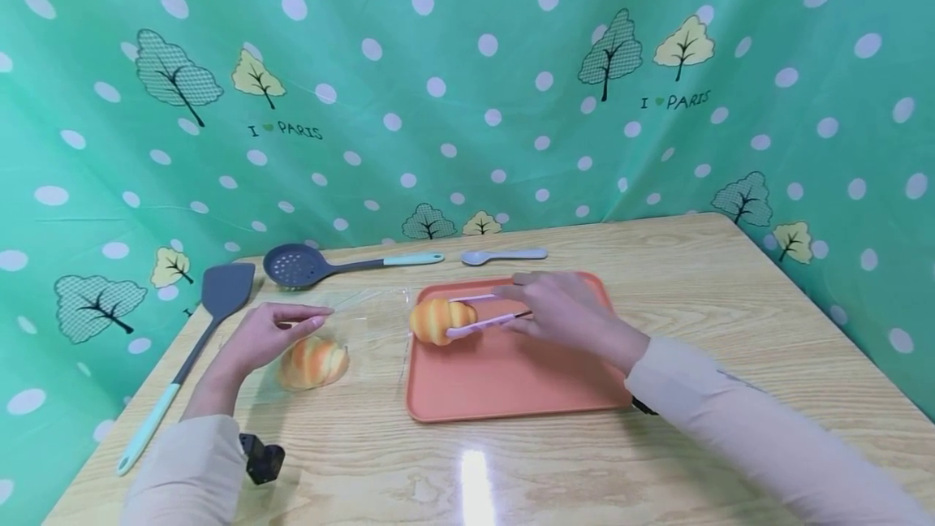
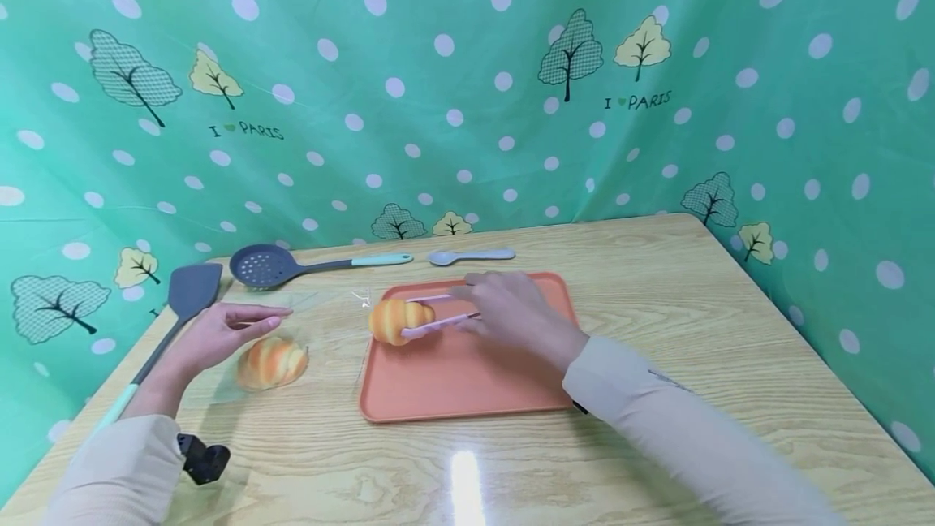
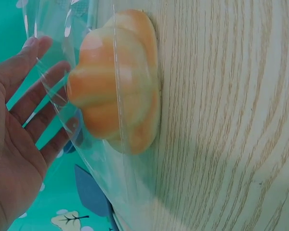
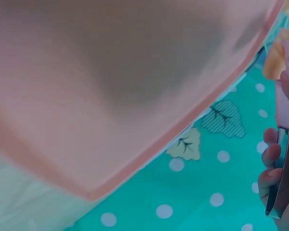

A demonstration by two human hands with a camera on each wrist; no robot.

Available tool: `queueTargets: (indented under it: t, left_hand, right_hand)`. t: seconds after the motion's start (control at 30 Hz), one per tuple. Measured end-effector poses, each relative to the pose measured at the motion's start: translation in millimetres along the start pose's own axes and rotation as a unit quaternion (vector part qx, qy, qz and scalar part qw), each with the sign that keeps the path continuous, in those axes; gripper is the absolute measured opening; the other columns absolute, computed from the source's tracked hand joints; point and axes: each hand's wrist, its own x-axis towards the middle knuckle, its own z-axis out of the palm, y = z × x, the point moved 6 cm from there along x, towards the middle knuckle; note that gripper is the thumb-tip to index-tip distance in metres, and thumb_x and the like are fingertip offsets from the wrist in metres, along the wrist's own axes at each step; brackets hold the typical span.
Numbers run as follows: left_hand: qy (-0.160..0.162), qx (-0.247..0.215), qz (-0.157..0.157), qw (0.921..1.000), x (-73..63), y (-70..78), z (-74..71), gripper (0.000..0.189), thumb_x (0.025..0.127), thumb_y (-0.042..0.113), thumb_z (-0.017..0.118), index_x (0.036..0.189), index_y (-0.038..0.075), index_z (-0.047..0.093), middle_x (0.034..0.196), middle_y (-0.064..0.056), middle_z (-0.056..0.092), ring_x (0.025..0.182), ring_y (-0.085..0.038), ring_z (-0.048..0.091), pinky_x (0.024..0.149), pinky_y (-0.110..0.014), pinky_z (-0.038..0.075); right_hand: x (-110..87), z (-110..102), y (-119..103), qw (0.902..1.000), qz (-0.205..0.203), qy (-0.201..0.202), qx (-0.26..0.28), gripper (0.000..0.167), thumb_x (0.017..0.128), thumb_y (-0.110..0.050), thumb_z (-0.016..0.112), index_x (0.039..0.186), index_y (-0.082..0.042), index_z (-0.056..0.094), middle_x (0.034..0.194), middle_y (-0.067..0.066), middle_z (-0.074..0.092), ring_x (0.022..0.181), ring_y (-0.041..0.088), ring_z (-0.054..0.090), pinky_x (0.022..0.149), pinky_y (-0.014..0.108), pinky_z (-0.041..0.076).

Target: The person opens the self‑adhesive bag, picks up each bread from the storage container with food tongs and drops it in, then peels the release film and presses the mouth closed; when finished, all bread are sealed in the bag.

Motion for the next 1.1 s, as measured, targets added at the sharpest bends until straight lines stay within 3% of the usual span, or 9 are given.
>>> queueTargets:
  t: [0.27, 0.7, 0.9, 1.1]
  left_hand:
    - [-0.004, -0.004, -0.003, 1.0, -0.7, 0.1, 0.3, 0.034, 0.102, 0.027, 0.064, 0.125, 0.004, 0.072, 0.124, -0.017, 0.07, 0.12, -0.041, 0.061, 0.093, -0.054, 0.054]
    - [0.005, -0.011, 0.004, 0.9999, -1.8, -0.6, -4.4, 0.032, 0.102, 0.025, 0.064, 0.126, 0.005, 0.072, 0.125, -0.016, 0.07, 0.119, -0.04, 0.063, 0.093, -0.048, 0.055]
    - [0.007, -0.018, 0.006, 0.9998, -1.9, 0.4, -6.4, 0.031, 0.103, 0.024, 0.063, 0.127, 0.006, 0.072, 0.126, -0.017, 0.069, 0.119, -0.04, 0.063, 0.095, -0.055, 0.053]
    - [0.008, -0.031, 0.004, 0.9995, -2.6, -0.3, -7.5, 0.032, 0.104, 0.027, 0.062, 0.127, 0.006, 0.072, 0.126, -0.016, 0.07, 0.118, -0.039, 0.064, 0.096, -0.055, 0.053]
  right_hand:
    - [24.3, 4, -23, 0.9994, -0.015, 0.031, -0.001, 0.047, 0.083, -0.043, 0.084, 0.123, -0.02, 0.075, 0.095, 0.0, 0.068, 0.071, 0.016, 0.066, 0.044, 0.025, 0.041]
    - [56.9, 26, -57, 0.9998, -0.009, 0.0, 0.02, 0.046, 0.086, -0.045, 0.081, 0.127, -0.026, 0.073, 0.095, 0.0, 0.07, 0.067, 0.015, 0.062, 0.046, 0.027, 0.042]
    - [67.5, 36, -67, 0.9997, 0.002, -0.018, 0.019, 0.045, 0.088, -0.043, 0.08, 0.128, -0.024, 0.071, 0.109, 0.0, 0.073, 0.078, 0.016, 0.068, 0.047, 0.026, 0.043]
    - [74.6, 44, -70, 0.9992, 0.01, -0.032, 0.022, 0.047, 0.089, -0.044, 0.079, 0.13, -0.024, 0.07, 0.117, 0.0, 0.071, 0.075, 0.016, 0.067, 0.045, 0.024, 0.039]
